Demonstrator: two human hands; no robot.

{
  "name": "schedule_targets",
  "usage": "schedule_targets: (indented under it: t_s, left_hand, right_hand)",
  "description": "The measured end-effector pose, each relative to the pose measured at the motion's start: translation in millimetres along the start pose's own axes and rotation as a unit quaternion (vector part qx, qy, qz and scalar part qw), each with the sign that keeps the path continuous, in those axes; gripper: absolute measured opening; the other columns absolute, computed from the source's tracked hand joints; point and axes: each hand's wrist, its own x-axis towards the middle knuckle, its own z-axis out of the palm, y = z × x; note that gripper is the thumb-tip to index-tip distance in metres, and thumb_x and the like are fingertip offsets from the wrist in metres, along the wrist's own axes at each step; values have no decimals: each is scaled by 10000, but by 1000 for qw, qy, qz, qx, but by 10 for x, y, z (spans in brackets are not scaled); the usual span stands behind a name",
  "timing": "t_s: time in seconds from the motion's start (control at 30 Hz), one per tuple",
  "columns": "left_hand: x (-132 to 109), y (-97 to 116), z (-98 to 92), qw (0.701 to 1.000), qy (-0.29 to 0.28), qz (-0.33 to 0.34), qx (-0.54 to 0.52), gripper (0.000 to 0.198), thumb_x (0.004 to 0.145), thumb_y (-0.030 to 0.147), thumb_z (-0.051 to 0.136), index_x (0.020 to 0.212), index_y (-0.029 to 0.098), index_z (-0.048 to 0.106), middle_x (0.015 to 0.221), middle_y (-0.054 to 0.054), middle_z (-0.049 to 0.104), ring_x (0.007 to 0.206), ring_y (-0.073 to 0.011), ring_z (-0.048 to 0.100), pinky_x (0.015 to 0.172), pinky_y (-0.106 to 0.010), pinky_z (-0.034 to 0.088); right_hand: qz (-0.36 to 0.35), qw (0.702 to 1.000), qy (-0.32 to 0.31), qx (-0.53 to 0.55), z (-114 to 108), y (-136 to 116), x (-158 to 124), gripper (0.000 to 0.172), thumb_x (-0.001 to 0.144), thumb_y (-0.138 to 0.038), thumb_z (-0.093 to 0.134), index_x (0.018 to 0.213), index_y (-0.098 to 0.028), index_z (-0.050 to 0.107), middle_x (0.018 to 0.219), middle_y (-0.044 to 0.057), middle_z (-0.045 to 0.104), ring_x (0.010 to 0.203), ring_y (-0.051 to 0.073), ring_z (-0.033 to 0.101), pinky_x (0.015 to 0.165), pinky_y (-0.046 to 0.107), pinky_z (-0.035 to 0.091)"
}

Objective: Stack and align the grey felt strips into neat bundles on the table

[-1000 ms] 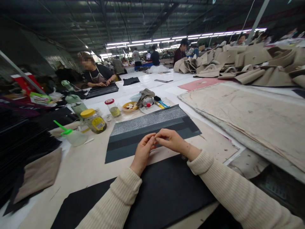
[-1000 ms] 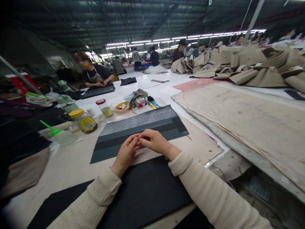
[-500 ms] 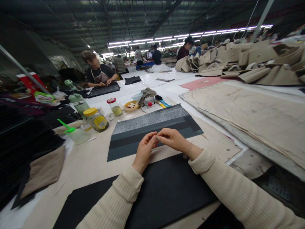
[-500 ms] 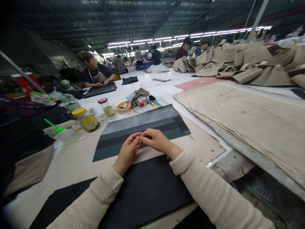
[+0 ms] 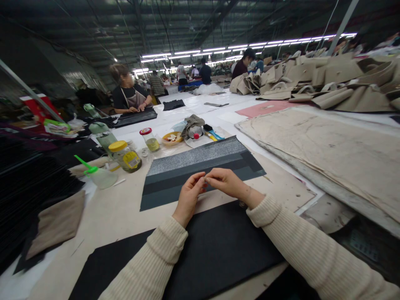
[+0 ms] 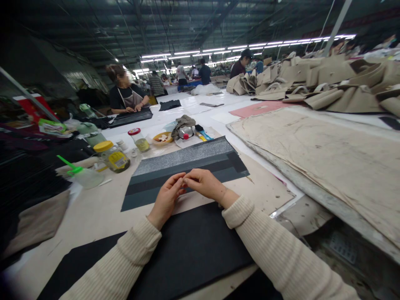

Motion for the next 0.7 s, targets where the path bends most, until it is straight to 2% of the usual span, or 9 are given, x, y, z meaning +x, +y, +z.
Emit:
schedule_targets:
  t_s: [0.27, 0.4, 0.57, 0.7]
  left_hand:
    - [8, -25, -21, 1000, -9, -7, -13, 308, 709, 342, 645, 973, 188, 606, 863, -25, 613, 742, -104, 559, 629, -195, 434]
    - [7, -11, -11, 1000, -6, -7, -16, 328, 686, 357, 661, 962, 186, 613, 866, -32, 620, 731, -113, 565, 622, -203, 437]
    - [6, -13, 4, 1000, -3, 4, 8, 340, 662, 353, 683, 950, 182, 625, 883, -33, 624, 718, -111, 563, 619, -205, 438]
    - [0, -20, -3, 1000, -12, -5, -4, 345, 668, 355, 678, 967, 193, 619, 898, -29, 619, 720, -104, 560, 621, -203, 439]
  right_hand:
    - [28, 999, -11, 43, 9, 16, -6, 171, 792, -192, 474, 796, -149, 639, 727, 17, 605, 674, 104, 544, 636, 222, 420]
    - [53, 995, -20, 82, 16, 8, -9, 198, 810, -253, 463, 799, -142, 627, 760, 28, 606, 684, 107, 549, 633, 229, 436]
    - [132, 978, -11, 162, 52, 0, -7, 255, 771, -382, 534, 742, -136, 592, 666, 8, 598, 601, 97, 533, 568, 221, 432]
    - [147, 964, -21, 220, 95, 58, -3, 257, 726, -395, 591, 730, -139, 573, 676, 6, 606, 635, 108, 552, 589, 232, 444]
